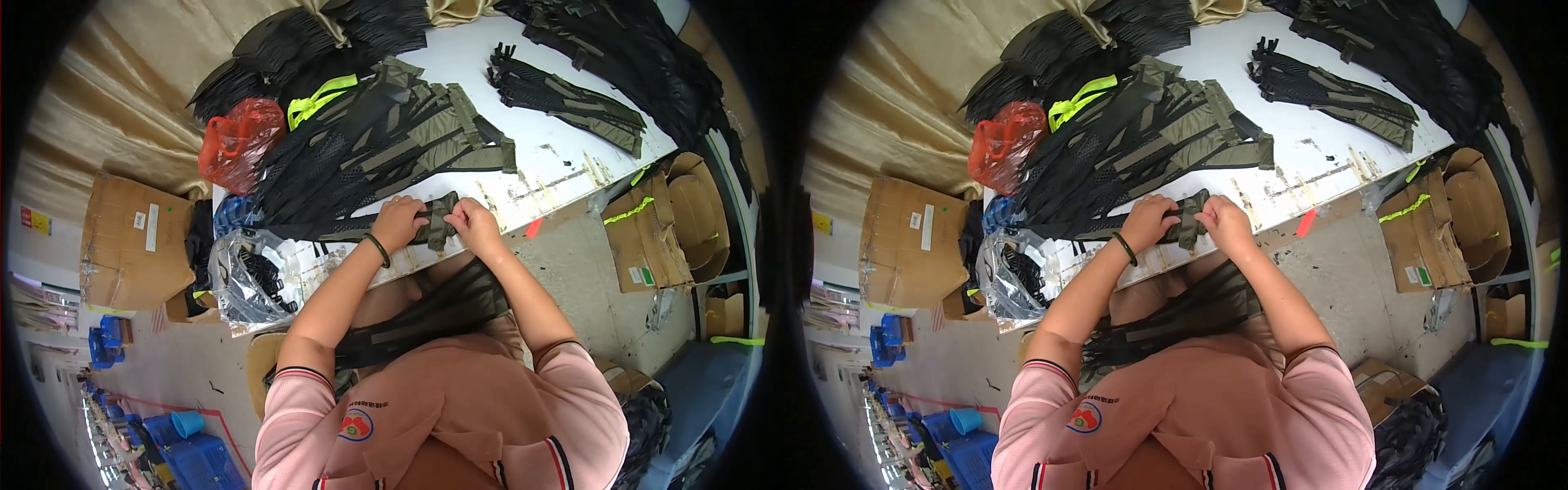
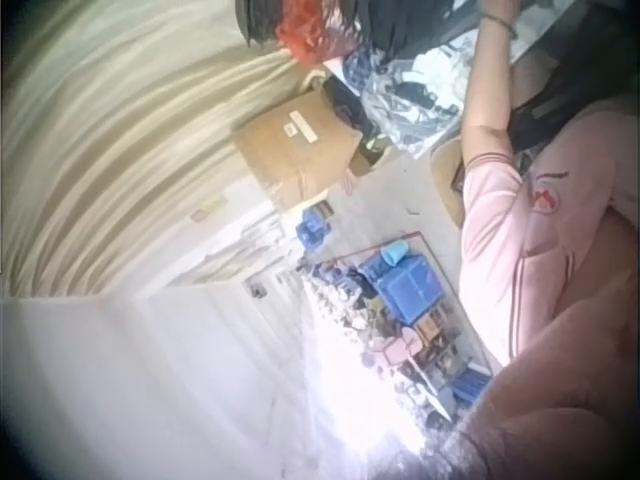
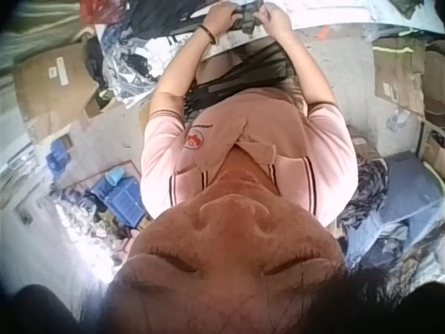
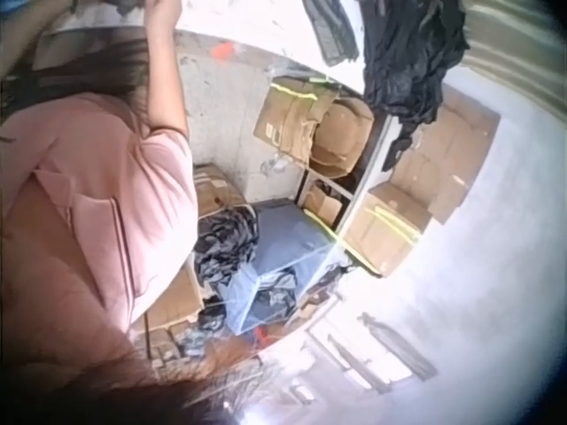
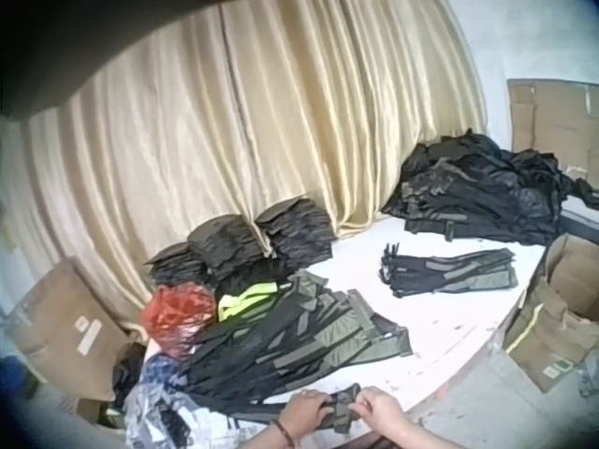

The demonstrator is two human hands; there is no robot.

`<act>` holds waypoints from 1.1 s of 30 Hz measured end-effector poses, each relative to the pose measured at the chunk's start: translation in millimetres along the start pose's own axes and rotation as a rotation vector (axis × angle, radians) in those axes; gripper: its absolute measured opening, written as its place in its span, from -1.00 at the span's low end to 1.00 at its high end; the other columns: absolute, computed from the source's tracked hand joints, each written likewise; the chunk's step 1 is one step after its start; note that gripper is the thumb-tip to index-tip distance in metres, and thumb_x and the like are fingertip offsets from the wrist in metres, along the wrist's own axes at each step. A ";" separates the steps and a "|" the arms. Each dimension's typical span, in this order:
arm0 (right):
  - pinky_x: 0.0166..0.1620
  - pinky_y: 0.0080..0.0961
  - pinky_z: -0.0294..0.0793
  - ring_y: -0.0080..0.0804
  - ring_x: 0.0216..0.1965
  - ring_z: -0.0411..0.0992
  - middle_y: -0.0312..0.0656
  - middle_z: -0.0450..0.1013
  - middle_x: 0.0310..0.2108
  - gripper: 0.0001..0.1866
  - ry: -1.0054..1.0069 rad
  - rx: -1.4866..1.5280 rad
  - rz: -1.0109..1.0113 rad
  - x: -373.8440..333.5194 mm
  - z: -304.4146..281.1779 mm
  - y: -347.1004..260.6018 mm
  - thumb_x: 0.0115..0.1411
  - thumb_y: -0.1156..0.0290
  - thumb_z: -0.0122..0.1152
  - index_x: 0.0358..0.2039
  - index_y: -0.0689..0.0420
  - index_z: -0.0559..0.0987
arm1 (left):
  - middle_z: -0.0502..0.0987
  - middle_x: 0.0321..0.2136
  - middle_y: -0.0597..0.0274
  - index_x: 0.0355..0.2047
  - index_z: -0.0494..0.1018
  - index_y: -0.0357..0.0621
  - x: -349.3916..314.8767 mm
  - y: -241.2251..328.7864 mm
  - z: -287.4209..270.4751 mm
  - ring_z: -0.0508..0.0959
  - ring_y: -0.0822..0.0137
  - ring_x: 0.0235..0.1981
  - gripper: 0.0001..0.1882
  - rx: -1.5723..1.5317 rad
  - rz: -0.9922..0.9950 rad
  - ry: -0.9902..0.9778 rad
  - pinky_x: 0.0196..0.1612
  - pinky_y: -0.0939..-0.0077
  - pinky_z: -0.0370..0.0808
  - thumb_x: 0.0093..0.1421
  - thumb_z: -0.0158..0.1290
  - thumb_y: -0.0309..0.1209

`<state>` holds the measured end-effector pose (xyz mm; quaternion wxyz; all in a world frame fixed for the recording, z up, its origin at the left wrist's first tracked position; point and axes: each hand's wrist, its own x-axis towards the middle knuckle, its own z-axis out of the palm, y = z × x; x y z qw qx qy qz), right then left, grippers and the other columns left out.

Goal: Inspecting and organizing mesh fabric straps at a manufacturing workbench.

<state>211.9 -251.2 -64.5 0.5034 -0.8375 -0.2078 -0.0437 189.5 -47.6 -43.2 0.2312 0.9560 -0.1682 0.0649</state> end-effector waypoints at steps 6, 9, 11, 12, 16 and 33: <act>-0.40 -0.33 0.37 -0.26 -0.50 0.39 -0.18 0.38 -0.52 -0.67 0.161 0.083 0.325 0.0 -14.0 -9.0 0.03 0.37 0.32 -0.22 0.10 0.41 | 0.51 -0.47 0.08 -0.46 0.37 -0.22 10.9 23.4 -11.9 0.48 -0.03 -0.39 -0.84 -0.256 -0.280 0.019 -0.32 0.26 0.41 0.02 0.13 -0.46; -0.24 -0.29 0.37 -0.16 -0.28 0.39 -0.08 0.35 -0.25 -0.49 0.150 -0.173 -0.169 -6.9 -15.9 -54.9 -0.02 0.28 0.35 -0.10 0.17 0.36 | 0.49 -0.52 0.23 -0.42 0.37 -0.24 11.4 26.2 -11.8 0.46 0.31 -0.48 -0.86 -0.474 -0.255 0.099 -0.40 0.50 0.39 0.06 0.13 -0.53; -0.25 -0.27 0.37 -0.11 -0.28 0.38 -0.07 0.35 -0.26 -0.52 0.184 -0.174 -0.198 -6.2 -9.1 -53.4 -0.01 0.32 0.32 -0.11 0.17 0.36 | 0.45 -0.54 0.34 -0.40 0.39 -0.24 11.3 29.8 -9.9 0.39 0.56 -0.49 -0.86 -0.882 -0.341 0.091 -0.39 0.65 0.38 0.07 0.15 -0.55; -0.25 -0.26 0.38 -0.06 -0.28 0.37 -0.05 0.34 -0.26 -0.55 0.221 -0.184 -0.226 -4.8 -6.4 -48.6 0.00 0.36 0.30 -0.11 0.16 0.36 | 0.45 -0.54 0.34 -0.40 0.39 -0.24 12.5 34.6 -11.4 0.39 0.56 -0.49 -0.86 -0.881 -0.339 0.084 -0.39 0.65 0.38 0.07 0.15 -0.55; -0.22 -0.25 0.42 0.08 -0.26 0.41 0.06 0.38 -0.27 -0.63 0.204 -0.069 -0.154 -1.0 -3.5 -26.8 0.06 0.56 0.18 -0.10 0.18 0.36 | 0.43 -0.55 0.40 -0.41 0.39 -0.21 10.3 44.9 -10.5 0.36 0.60 -0.51 -0.85 -0.912 -0.353 0.065 -0.42 0.71 0.36 0.09 0.17 -0.50; -0.54 -0.67 0.14 -0.64 -0.64 0.17 -0.46 0.25 -0.69 -0.78 0.098 0.936 0.567 -1.5 -13.7 -30.6 0.11 0.48 0.15 -0.65 0.11 0.39 | 0.36 -0.57 0.11 -0.55 0.31 -0.18 -18.6 91.3 -17.9 0.40 0.06 -0.55 -0.81 -0.264 -0.009 0.258 -0.49 0.30 0.34 0.05 0.13 -0.44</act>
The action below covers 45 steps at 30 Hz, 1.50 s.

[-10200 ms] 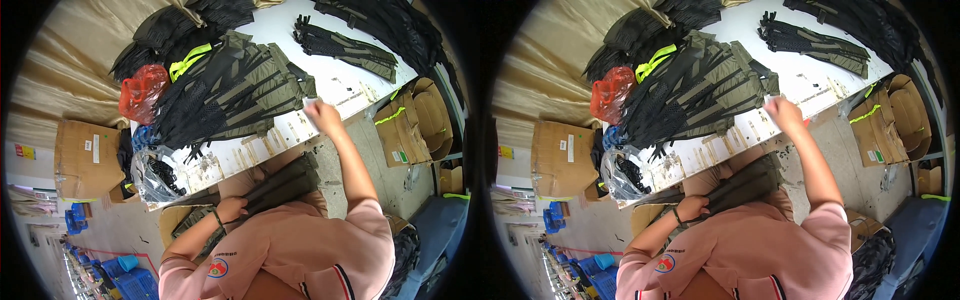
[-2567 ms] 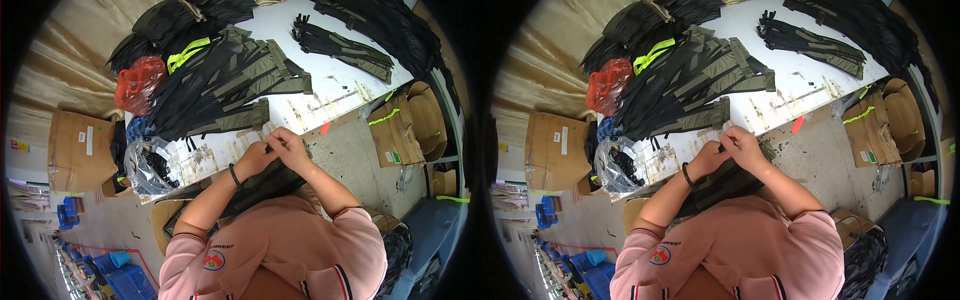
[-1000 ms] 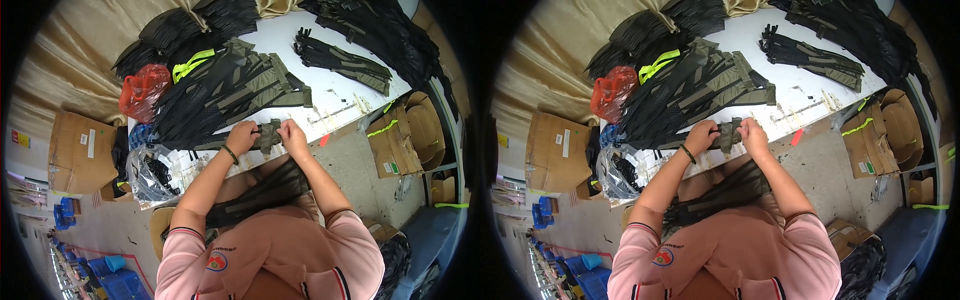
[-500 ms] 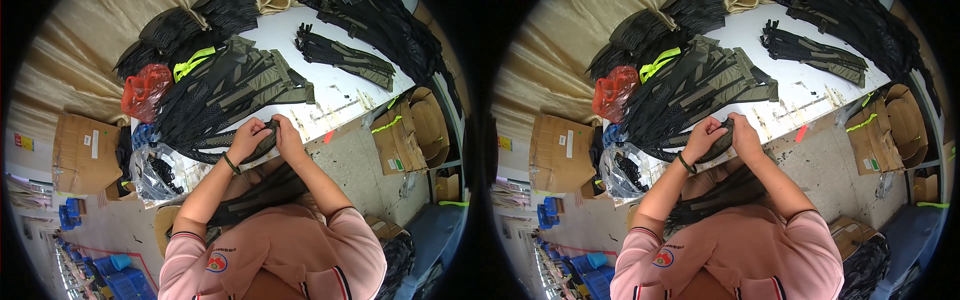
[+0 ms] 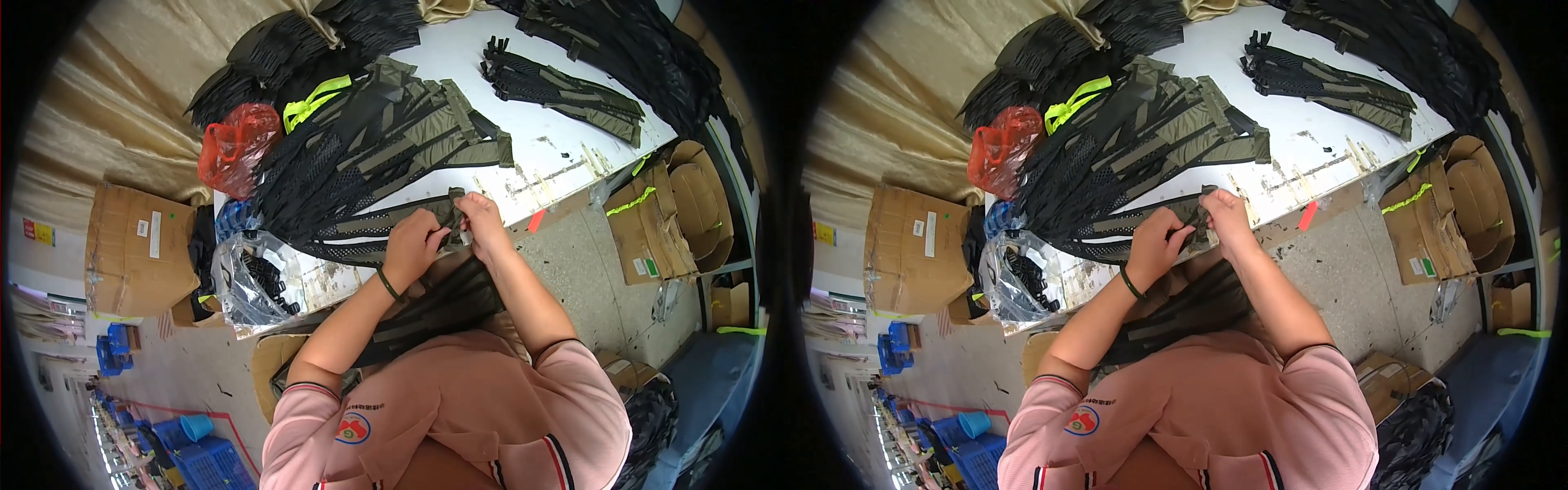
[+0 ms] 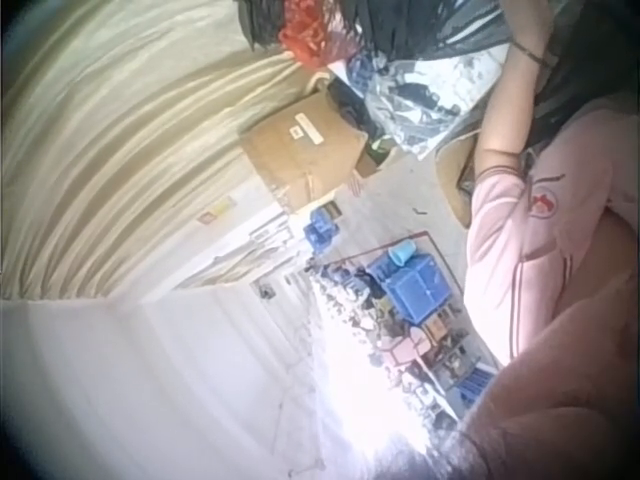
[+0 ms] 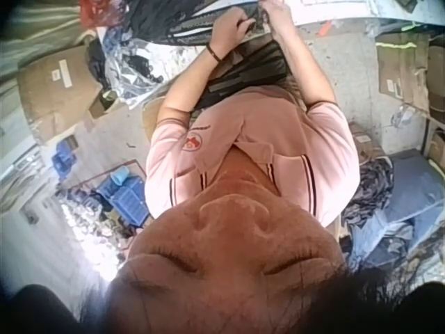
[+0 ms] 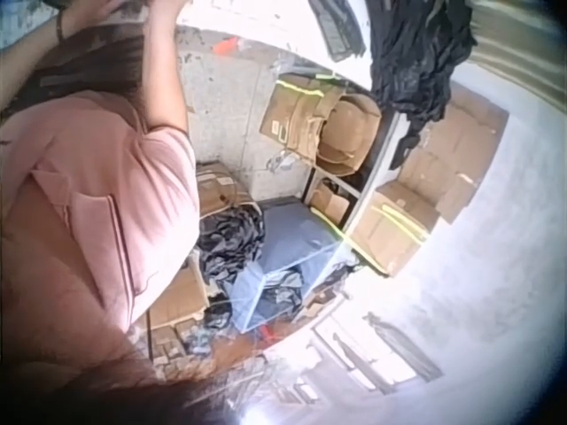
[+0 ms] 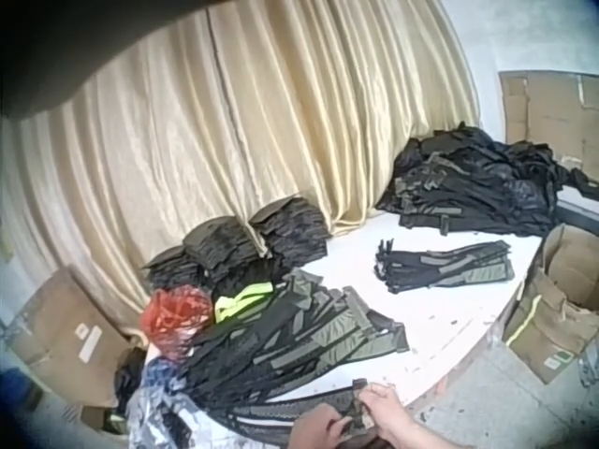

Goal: Inspecting and organizing mesh fabric straps at a manufacturing workbench.

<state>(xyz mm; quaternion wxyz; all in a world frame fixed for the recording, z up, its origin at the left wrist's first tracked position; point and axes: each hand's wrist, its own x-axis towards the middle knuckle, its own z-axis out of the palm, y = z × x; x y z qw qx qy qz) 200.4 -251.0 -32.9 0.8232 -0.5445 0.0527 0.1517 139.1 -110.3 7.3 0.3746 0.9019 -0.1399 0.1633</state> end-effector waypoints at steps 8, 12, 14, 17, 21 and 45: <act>-0.31 -0.69 0.31 -0.62 -0.43 0.34 -0.36 0.41 -0.48 -0.91 -0.292 0.164 0.049 -23.2 -5.6 -2.5 0.19 0.52 0.04 -0.44 0.18 0.50 | 0.44 -0.48 0.49 -0.39 0.42 -0.19 -1.1 -23.6 -8.7 0.34 0.63 -0.48 -0.91 -0.639 -0.423 -0.208 -0.42 0.69 0.32 0.09 0.09 -0.60; -0.23 -0.61 0.37 -0.58 -0.33 0.37 -0.33 0.43 -0.33 -0.86 -0.555 0.122 0.222 -32.6 -13.8 -7.9 0.20 0.49 0.07 -0.21 0.16 0.49 | 0.51 -0.42 0.33 -0.23 0.46 -0.25 5.0 -19.4 -21.7 0.47 0.57 -0.41 -0.83 -1.066 -0.530 -0.133 -0.30 0.73 0.42 0.17 -0.02 -0.64; -0.20 -0.60 0.39 -0.58 -0.27 0.37 -0.33 0.43 -0.27 -0.79 -0.744 0.218 0.274 -41.7 -5.8 -8.9 0.21 0.47 0.09 -0.13 0.12 0.45 | 0.51 -0.40 0.31 -0.22 0.45 -0.26 6.3 -18.1 -28.4 0.48 0.55 -0.40 -0.84 -1.144 -0.549 -0.154 -0.27 0.71 0.44 0.18 -0.04 -0.63; -0.17 -0.57 0.39 -0.54 -0.27 0.39 -0.35 0.43 -0.29 -0.81 -0.707 0.458 0.312 -42.3 -1.5 -1.9 0.19 0.51 0.09 -0.16 0.13 0.44 | 0.52 -0.35 0.27 -0.20 0.44 -0.27 5.3 -22.0 -28.1 0.51 0.49 -0.35 -0.83 -1.233 -0.513 -0.174 -0.22 0.64 0.47 0.21 -0.08 -0.61; -0.27 -0.55 0.42 -0.49 -0.36 0.42 -0.34 0.44 -0.35 -0.89 -0.634 0.550 0.349 -42.1 0.2 -10.5 0.18 0.55 0.07 -0.25 0.13 0.43 | 0.51 -0.30 0.26 -0.16 0.41 -0.26 3.8 -24.6 -27.9 0.50 0.48 -0.29 -0.82 -1.220 -0.506 -0.136 -0.17 0.62 0.45 0.21 -0.06 -0.59; -0.35 -0.68 0.34 -0.67 -0.44 0.34 -0.35 0.45 -0.46 -0.83 -0.439 -0.429 -0.190 -47.8 0.1 -24.7 0.10 0.45 0.27 -0.31 0.16 0.49 | 0.55 -0.41 0.28 -0.27 0.52 -0.31 -0.3 -2.1 -27.1 0.45 0.52 -0.39 -0.59 -0.686 -0.826 -0.236 -0.29 0.57 0.41 0.26 -0.01 -0.13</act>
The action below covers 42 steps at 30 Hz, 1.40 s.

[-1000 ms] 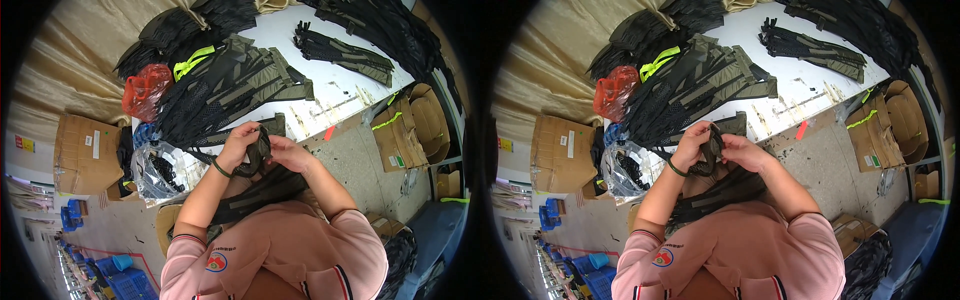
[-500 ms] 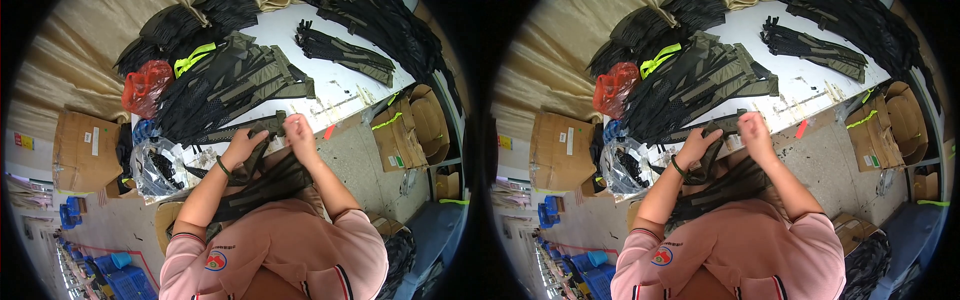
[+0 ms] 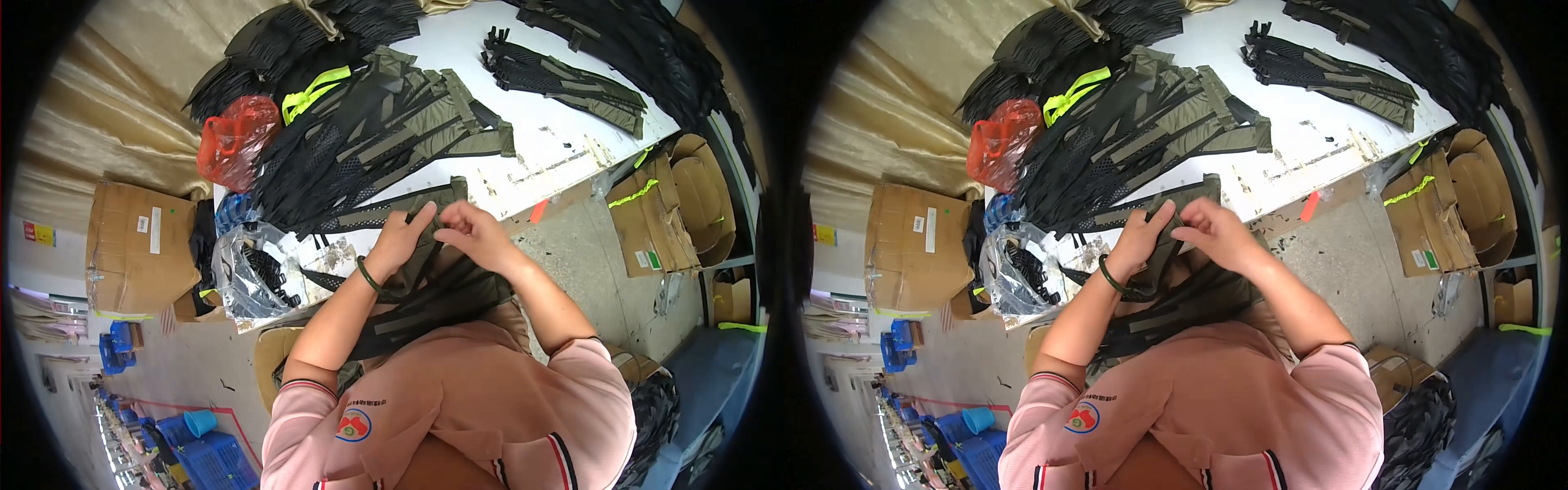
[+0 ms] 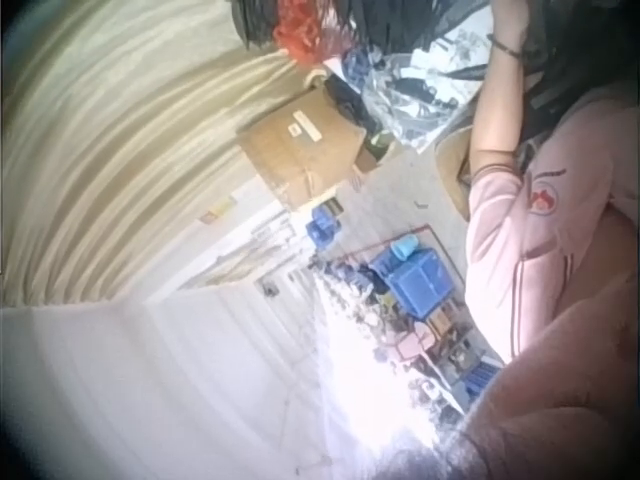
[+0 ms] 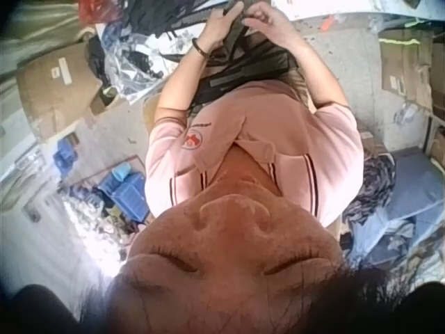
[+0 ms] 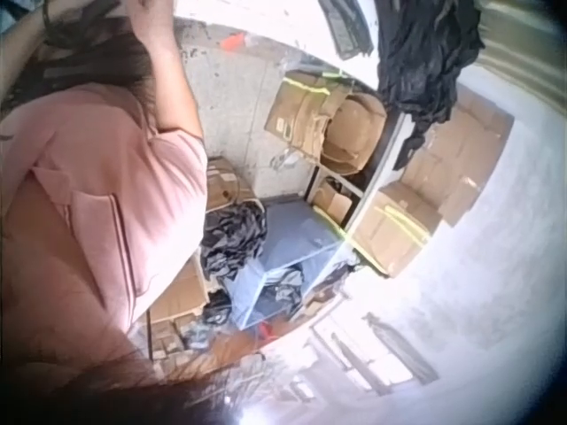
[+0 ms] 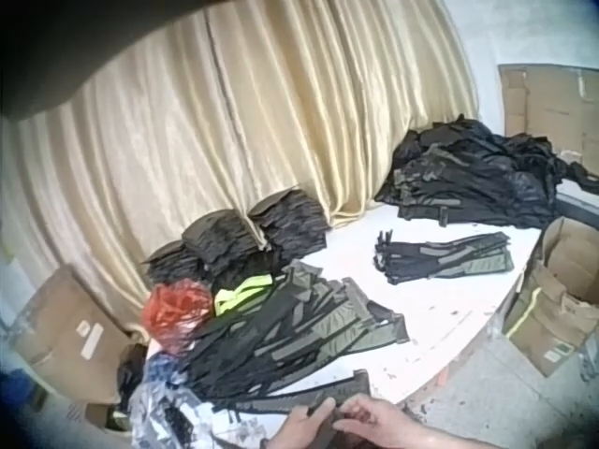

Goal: Inspecting and organizing mesh fabric straps at a manufacturing workbench.

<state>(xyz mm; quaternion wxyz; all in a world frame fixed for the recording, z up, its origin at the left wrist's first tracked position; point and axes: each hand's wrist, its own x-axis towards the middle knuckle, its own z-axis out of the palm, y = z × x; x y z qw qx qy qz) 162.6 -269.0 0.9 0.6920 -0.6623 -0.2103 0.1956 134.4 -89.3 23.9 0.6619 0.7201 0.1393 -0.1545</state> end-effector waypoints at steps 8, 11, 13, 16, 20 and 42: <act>-0.35 -0.70 0.35 -0.63 -0.47 0.34 -0.38 0.40 -0.50 -0.90 0.299 0.437 0.091 13.9 -60.4 22.2 0.17 0.44 0.17 -0.32 0.15 0.49 | 0.55 -0.42 0.22 -0.27 0.51 -0.33 -1.7 -2.4 -5.0 0.47 0.45 -0.43 -0.52 -0.164 -0.052 0.008 -0.32 0.56 0.43 0.28 -0.06 -0.06; -0.30 -0.69 0.32 -0.65 -0.40 0.31 -0.44 0.37 -0.44 -0.84 0.029 -0.007 0.015 2.0 -19.2 -5.3 0.11 0.43 0.27 -0.33 0.12 0.48 | 0.56 -0.42 0.20 -0.25 0.50 -0.31 1.4 -10.2 -7.7 0.49 0.43 -0.42 -0.52 -0.117 -0.010 -0.006 -0.33 0.53 0.46 0.28 -0.06 -0.05; -0.28 -0.64 0.34 -0.63 -0.42 0.31 -0.41 0.38 -0.44 -0.88 -0.038 -0.135 -0.039 0.6 -13.9 5.2 0.08 0.45 0.28 -0.41 0.14 0.50 | 0.56 -0.42 0.18 -0.20 0.48 -0.32 0.7 -5.4 -2.2 0.51 0.41 -0.42 -0.52 -0.128 -0.090 -0.079 -0.35 0.49 0.49 0.28 -0.07 -0.05; -0.23 -0.62 0.37 -0.56 -0.39 0.37 -0.34 0.42 -0.44 -0.91 -0.062 0.241 0.231 4.0 -28.9 11.8 0.13 0.42 0.22 -0.43 0.15 0.52 | 0.55 -0.41 0.16 -0.18 0.46 -0.32 -1.0 -7.5 -0.8 0.53 0.39 -0.41 -0.49 -0.115 0.040 -0.063 -0.36 0.45 0.51 0.28 -0.08 -0.03; -0.18 -0.52 0.48 -0.54 -0.36 0.41 -0.31 0.43 -0.40 -0.82 0.122 0.481 0.158 8.7 -61.5 23.2 0.27 0.31 0.04 -0.28 0.16 0.47 | 0.56 -0.41 0.20 -0.30 0.51 -0.31 -5.1 1.4 -8.2 0.51 0.45 -0.44 -0.49 -0.292 -0.093 -0.057 -0.37 0.57 0.45 0.28 -0.09 -0.02; -0.23 -0.25 0.43 -0.05 -0.32 0.47 -0.06 0.49 -0.39 -0.56 0.442 -0.830 0.032 7.4 -39.5 23.4 0.03 0.11 0.30 -0.26 0.17 0.43 | 0.52 -0.50 -0.01 -0.39 0.41 -0.15 -74.6 -137.3 -31.3 0.52 -0.05 -0.35 -0.61 1.237 0.083 -0.603 -0.33 0.15 0.41 0.02 0.19 -0.09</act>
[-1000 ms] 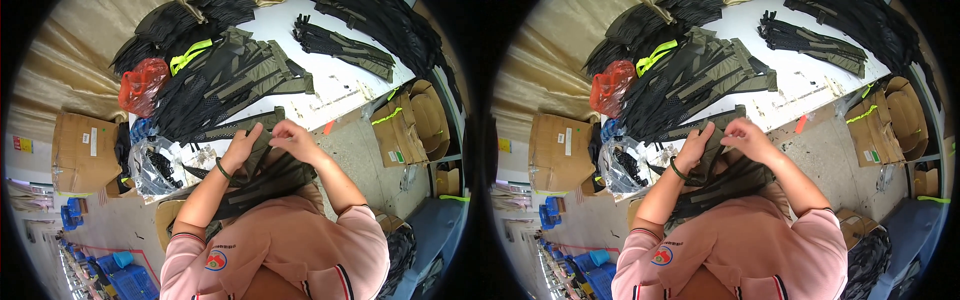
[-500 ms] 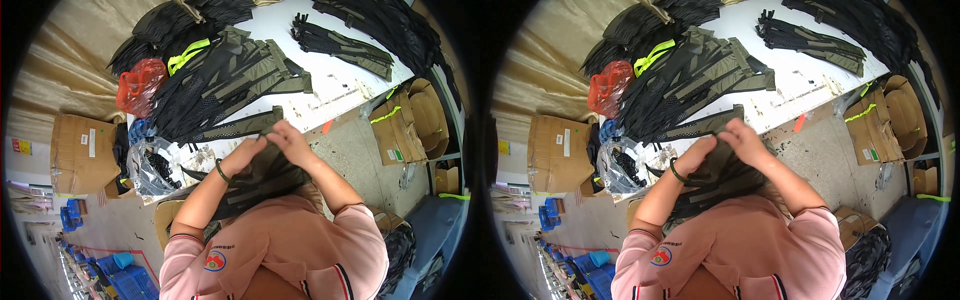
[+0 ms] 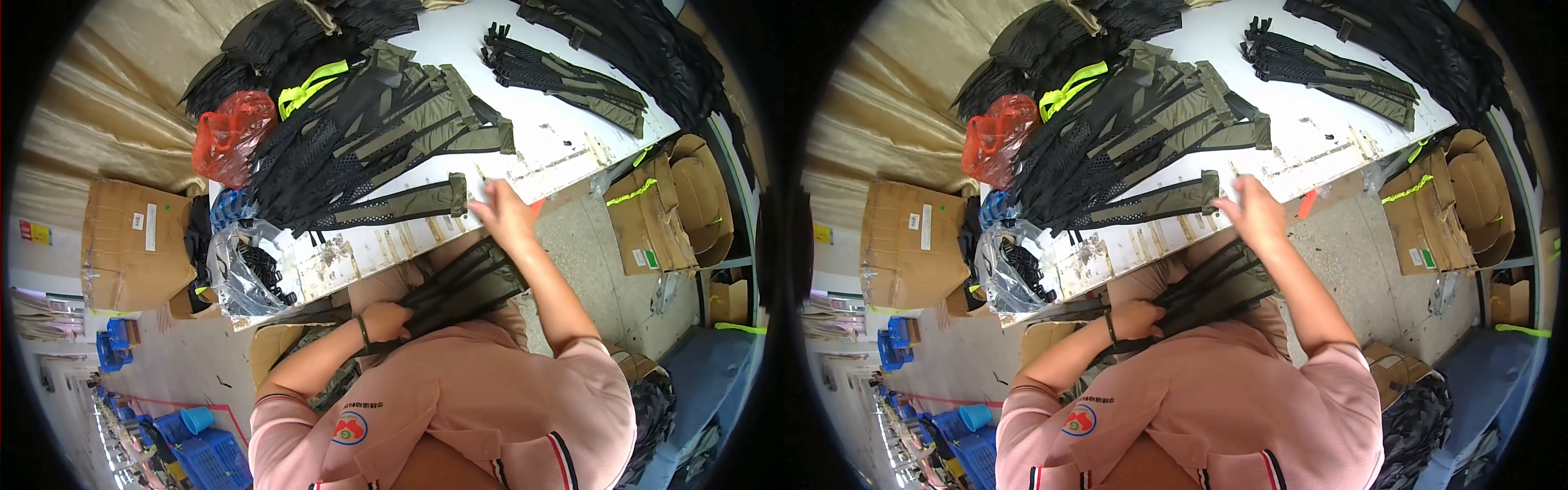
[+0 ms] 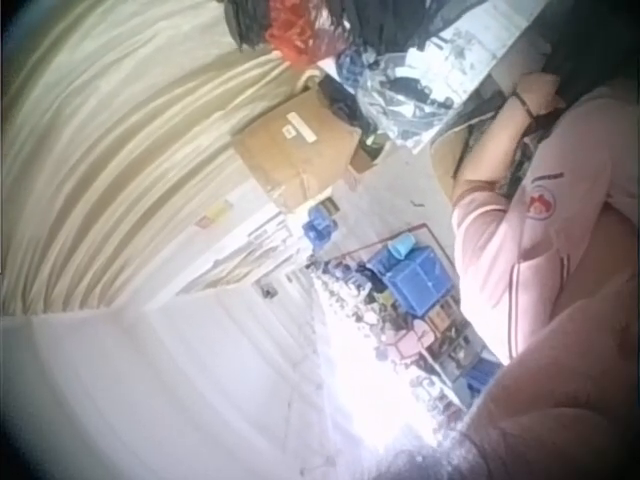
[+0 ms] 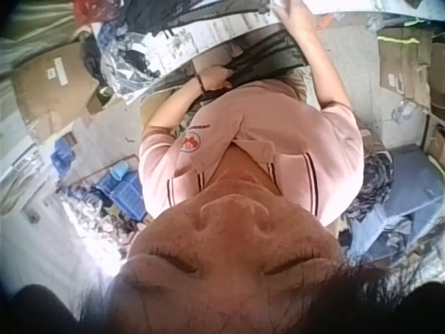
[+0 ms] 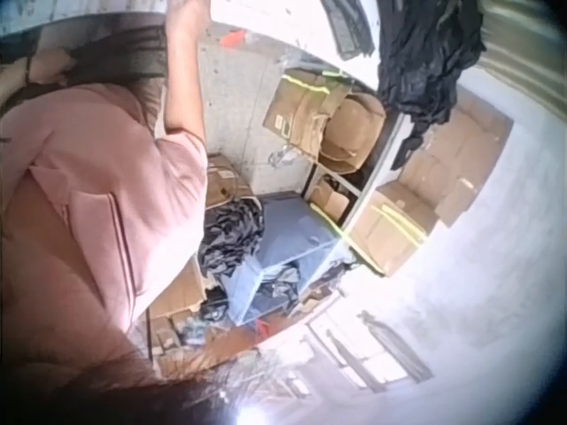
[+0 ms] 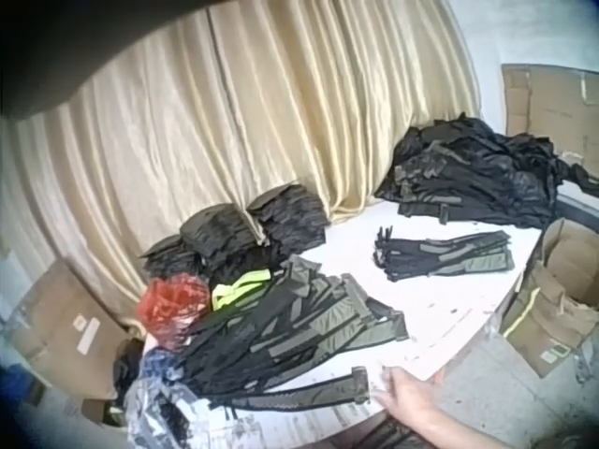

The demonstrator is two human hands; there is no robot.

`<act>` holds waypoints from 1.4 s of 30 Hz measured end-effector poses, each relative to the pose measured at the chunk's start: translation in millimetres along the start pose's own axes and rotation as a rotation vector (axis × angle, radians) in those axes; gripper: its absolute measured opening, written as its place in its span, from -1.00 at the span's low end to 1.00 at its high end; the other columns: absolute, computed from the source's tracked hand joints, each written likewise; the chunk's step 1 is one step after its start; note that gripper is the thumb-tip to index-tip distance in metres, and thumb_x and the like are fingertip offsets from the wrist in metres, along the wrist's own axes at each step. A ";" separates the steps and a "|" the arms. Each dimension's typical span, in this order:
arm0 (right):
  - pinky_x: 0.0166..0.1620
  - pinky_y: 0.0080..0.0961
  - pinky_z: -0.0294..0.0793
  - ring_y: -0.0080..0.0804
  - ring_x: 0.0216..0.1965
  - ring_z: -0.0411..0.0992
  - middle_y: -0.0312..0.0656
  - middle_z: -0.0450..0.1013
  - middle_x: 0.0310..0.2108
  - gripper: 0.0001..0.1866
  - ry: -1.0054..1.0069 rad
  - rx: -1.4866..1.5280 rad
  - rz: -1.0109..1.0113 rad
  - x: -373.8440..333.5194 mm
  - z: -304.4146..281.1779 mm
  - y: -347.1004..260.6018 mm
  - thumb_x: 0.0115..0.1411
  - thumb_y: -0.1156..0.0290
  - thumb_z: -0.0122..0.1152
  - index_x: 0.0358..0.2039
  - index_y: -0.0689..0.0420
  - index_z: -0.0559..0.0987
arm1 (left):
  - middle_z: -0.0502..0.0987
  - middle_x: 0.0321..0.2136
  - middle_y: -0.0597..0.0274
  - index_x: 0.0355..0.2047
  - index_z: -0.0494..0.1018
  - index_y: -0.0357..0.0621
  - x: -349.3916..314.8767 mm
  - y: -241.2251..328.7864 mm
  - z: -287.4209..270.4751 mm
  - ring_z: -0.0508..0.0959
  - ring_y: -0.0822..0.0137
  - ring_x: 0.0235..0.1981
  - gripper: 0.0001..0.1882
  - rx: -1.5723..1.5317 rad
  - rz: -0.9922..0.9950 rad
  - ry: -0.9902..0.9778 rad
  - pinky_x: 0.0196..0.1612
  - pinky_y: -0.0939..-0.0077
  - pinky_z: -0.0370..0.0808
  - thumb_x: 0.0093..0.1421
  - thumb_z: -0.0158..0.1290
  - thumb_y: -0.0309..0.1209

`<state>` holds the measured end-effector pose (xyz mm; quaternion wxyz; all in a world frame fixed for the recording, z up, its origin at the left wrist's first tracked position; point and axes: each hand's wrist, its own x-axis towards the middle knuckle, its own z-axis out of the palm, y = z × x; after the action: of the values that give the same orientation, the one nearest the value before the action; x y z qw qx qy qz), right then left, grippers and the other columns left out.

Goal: Inspecting and organizing mesh fabric straps at a manufacturing workbench.

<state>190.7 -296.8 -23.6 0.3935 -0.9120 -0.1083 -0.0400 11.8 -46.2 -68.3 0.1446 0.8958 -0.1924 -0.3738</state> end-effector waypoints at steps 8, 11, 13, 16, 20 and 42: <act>-0.31 -0.22 0.40 -0.07 -0.39 0.46 -0.09 0.42 -0.45 -0.78 0.126 -0.214 -0.204 52.3 79.7 28.7 0.09 0.25 0.20 -0.40 0.13 0.45 | 0.49 -0.41 0.01 -0.36 0.41 -0.19 54.1 17.6 -122.5 0.46 -0.02 -0.28 -0.79 -0.180 0.116 0.799 -0.22 0.21 0.39 0.07 0.10 -0.33; -0.35 -0.22 0.40 -0.05 -0.45 0.43 -0.10 0.39 -0.48 -0.87 0.178 -0.124 -0.320 29.5 73.5 22.4 0.10 0.36 0.16 -0.44 0.14 0.45 | 0.48 -0.40 0.02 -0.31 0.42 -0.22 87.7 10.8 -146.6 0.44 -0.02 -0.27 -0.74 -0.085 0.228 1.061 -0.18 0.22 0.38 0.05 0.13 -0.33; -0.38 -0.26 0.41 -0.08 -0.47 0.42 -0.12 0.38 -0.50 -0.88 0.225 -0.046 -0.364 15.6 64.8 19.1 0.08 0.40 0.20 -0.43 0.14 0.46 | 0.48 -0.42 0.03 -0.30 0.43 -0.22 111.3 2.5 -146.1 0.44 -0.03 -0.29 -0.73 -0.026 0.319 1.171 -0.19 0.22 0.39 0.04 0.14 -0.33; -0.39 -0.27 0.42 -0.10 -0.48 0.42 -0.13 0.38 -0.50 -0.87 0.256 -0.023 -0.383 4.9 48.4 12.6 0.07 0.39 0.22 -0.45 0.14 0.47 | 0.47 -0.46 0.05 -0.37 0.44 -0.20 126.3 7.8 -145.1 0.46 0.03 -0.39 -0.77 -0.207 0.291 0.766 -0.30 0.21 0.38 0.03 0.17 -0.34; -0.40 -0.31 0.43 -0.09 -0.46 0.44 -0.10 0.41 -0.53 -0.87 0.322 0.036 -0.196 6.8 30.4 17.1 0.08 0.39 0.22 -0.48 0.13 0.47 | 0.41 -0.55 0.07 -0.54 0.39 -0.22 119.5 41.8 -137.6 0.44 0.04 -0.49 -0.76 -0.339 0.214 0.911 -0.43 0.24 0.34 0.05 0.16 -0.31; -0.51 -0.72 0.27 -0.72 -0.59 0.25 -0.42 0.34 -0.64 -0.73 -0.331 1.245 0.502 -0.5 1.2 5.5 0.18 0.30 0.22 -0.60 0.14 0.48 | 0.36 -0.57 0.11 -0.54 0.39 -0.20 68.0 57.2 -124.4 0.40 0.02 -0.49 -0.83 -0.281 0.302 1.038 -0.42 0.26 0.34 0.00 0.17 -0.43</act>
<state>191.5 -299.6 -28.4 0.8196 -0.5077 0.0450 0.2615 132.5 -113.2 -2.6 0.3905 0.8968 -0.1705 0.1191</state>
